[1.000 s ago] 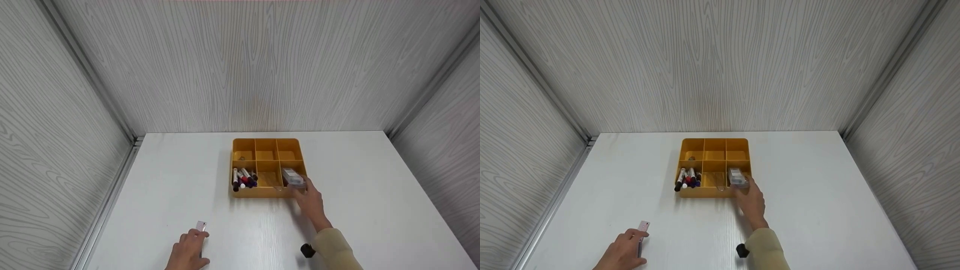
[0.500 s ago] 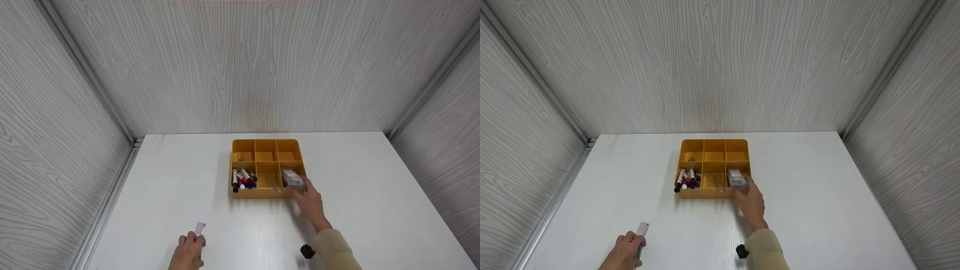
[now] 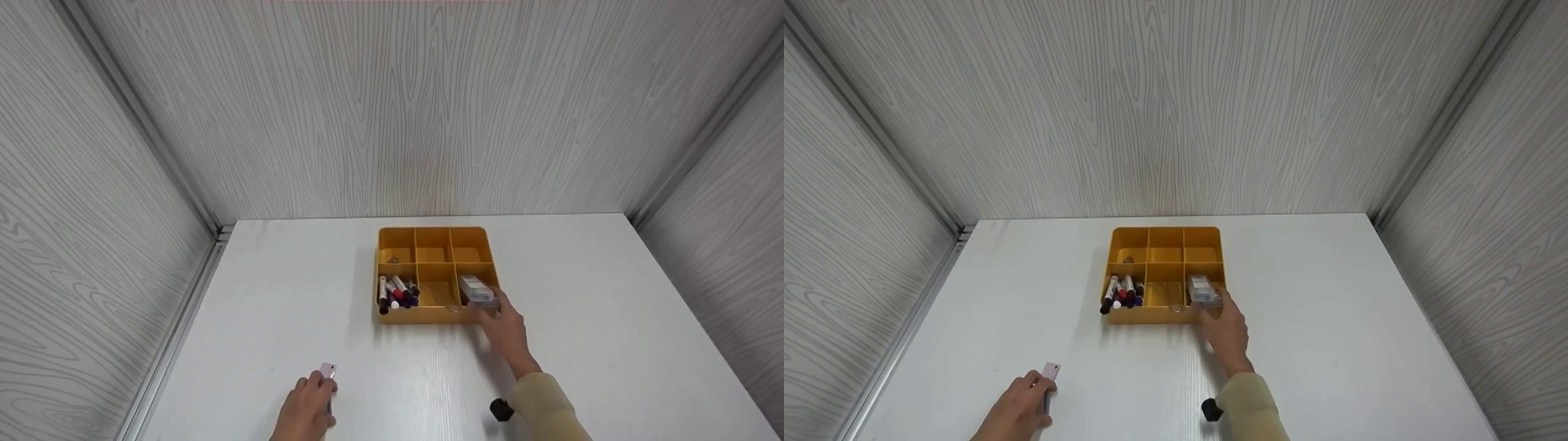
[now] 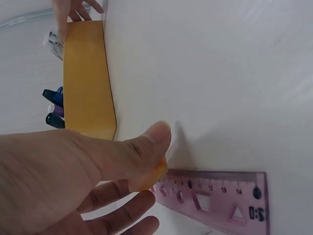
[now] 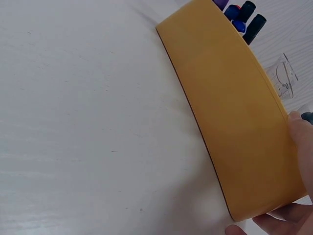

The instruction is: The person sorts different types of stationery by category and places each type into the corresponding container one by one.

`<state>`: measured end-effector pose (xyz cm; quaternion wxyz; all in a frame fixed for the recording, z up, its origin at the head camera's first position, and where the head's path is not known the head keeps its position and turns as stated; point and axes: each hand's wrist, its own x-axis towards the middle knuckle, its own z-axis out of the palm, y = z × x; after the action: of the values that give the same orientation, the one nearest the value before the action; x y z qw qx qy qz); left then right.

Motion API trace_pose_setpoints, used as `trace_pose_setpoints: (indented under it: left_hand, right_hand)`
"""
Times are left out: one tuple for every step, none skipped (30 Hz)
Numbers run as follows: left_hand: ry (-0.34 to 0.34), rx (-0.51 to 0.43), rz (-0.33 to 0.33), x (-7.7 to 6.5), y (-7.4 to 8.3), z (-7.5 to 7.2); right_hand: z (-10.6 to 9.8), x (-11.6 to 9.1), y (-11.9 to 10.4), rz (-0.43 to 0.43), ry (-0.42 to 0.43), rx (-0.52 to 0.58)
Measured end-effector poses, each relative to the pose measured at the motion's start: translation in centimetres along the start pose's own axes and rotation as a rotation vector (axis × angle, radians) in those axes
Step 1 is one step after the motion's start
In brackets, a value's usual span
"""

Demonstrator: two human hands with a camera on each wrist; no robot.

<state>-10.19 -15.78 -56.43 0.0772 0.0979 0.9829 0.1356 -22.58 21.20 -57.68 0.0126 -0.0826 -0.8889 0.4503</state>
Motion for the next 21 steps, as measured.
trace_pose_setpoints:
  left_hand:
    - [0.013, 0.001, -0.001, 0.1, 0.0, -0.1]
    - [0.028, -0.002, -0.003, 0.1, 0.1, -0.2]
    - [0.045, -0.006, -0.005, 0.2, 0.1, -0.2]
    - [0.058, -0.011, -0.007, 0.3, 0.2, -0.3]
    - [0.071, -0.021, -0.007, 0.3, 0.2, -0.4]
    - [0.085, -0.031, -0.005, 0.4, 0.2, -0.5]
    - [0.105, -0.037, 0.002, 0.4, 0.3, -0.6]
    - [0.121, -0.045, 0.010, 0.4, 0.3, -0.7]
    - [0.148, -0.053, 0.025, 0.4, 0.3, -0.9]
    - [0.173, -0.052, 0.042, 0.5, 0.3, -1.0]
    - [0.197, -0.050, 0.059, 0.6, 0.3, -1.1]
    - [0.220, -0.042, 0.073, 0.7, 0.3, -1.2]
    - [0.243, -0.034, 0.090, 0.8, 0.3, -1.4]
    - [0.261, -0.030, 0.103, 0.9, 0.3, -1.5]
    - [0.284, -0.022, 0.121, 1.1, 0.3, -1.7]
    - [0.295, -0.011, 0.129, 1.3, 0.3, -1.9]
    - [0.306, -0.006, 0.140, 1.5, 0.4, -2.1]
    - [0.317, 0.003, 0.146, 1.7, 0.5, -2.3]
    - [0.331, 0.008, 0.159, 1.9, 0.6, -2.5]
    - [0.344, 0.013, 0.168, 2.2, 0.7, -2.7]
    - [0.358, 0.024, 0.179, 2.5, 0.8, -2.9]
  right_hand:
    - [0.0, 0.0, 0.0, 0.002, 0.004, 0.001]
    - [0.0, 0.0, 0.0, 0.001, 0.006, 0.000]
    - [0.0, 0.0, 0.0, -0.003, 0.009, 0.002]
    - [0.0, 0.0, 0.0, -0.008, 0.009, 0.004]
    - [0.0, 0.0, 0.0, -0.012, 0.009, 0.007]
    - [0.0, 0.0, -0.1, -0.011, 0.011, 0.008]
    - [0.0, -0.1, -0.1, -0.009, 0.012, 0.011]
    - [0.0, -0.1, -0.1, -0.009, 0.012, 0.013]
    - [0.0, -0.1, -0.1, -0.011, 0.011, 0.013]
    - [0.0, -0.1, -0.1, -0.012, 0.010, 0.012]
    - [0.0, 0.0, -0.2, -0.012, 0.010, 0.012]
    - [0.0, 0.0, -0.1, -0.010, 0.009, 0.013]
    - [0.0, 0.0, -0.1, -0.007, 0.008, 0.013]
    - [0.0, 0.0, -0.1, -0.005, 0.008, 0.011]
    - [0.0, 0.0, -0.1, -0.004, 0.009, 0.011]
    - [-0.1, 0.0, -0.1, -0.003, 0.008, 0.012]
    - [-0.1, 0.0, -0.1, 0.000, 0.007, 0.013]
    - [-0.1, 0.0, -0.2, 0.004, 0.005, 0.012]
    - [-0.1, 0.0, -0.3, 0.007, 0.004, 0.011]
    - [-0.1, 0.0, -0.3, 0.010, 0.003, 0.011]
    - [-0.1, 0.0, -0.3, 0.013, 0.000, 0.014]
